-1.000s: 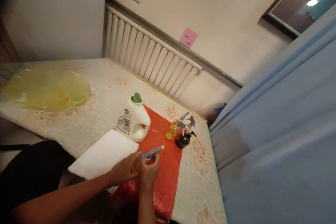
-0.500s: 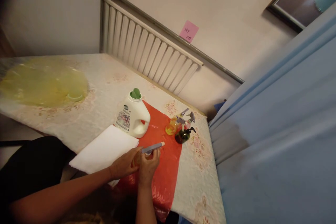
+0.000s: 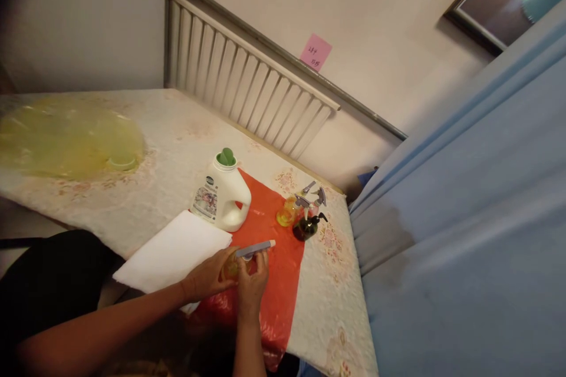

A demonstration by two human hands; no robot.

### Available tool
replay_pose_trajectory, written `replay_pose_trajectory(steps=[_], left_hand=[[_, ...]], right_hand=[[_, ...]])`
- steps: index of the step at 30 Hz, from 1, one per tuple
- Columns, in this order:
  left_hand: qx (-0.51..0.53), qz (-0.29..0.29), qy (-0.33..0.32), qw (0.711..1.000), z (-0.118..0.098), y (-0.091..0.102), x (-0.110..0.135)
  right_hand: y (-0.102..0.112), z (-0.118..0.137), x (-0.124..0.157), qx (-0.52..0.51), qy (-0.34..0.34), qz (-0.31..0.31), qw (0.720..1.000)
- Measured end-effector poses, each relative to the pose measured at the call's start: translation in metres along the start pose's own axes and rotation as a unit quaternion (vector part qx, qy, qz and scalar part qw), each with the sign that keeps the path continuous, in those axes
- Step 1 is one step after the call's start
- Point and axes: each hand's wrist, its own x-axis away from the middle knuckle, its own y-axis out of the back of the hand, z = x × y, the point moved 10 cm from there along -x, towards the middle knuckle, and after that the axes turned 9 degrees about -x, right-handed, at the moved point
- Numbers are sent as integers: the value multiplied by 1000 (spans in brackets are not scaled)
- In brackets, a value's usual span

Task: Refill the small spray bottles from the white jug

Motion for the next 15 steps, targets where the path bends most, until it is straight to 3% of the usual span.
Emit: replay_pose_trajectory(steps=[7,15], left_hand=[[-3,6,-5,1000,1,-3,-1],[1,2,-8,1000,4,-5,0]], right_hand=[[3,-14,6,19,-55,-94,994],[2,-1,8,48,30,-44,997]])
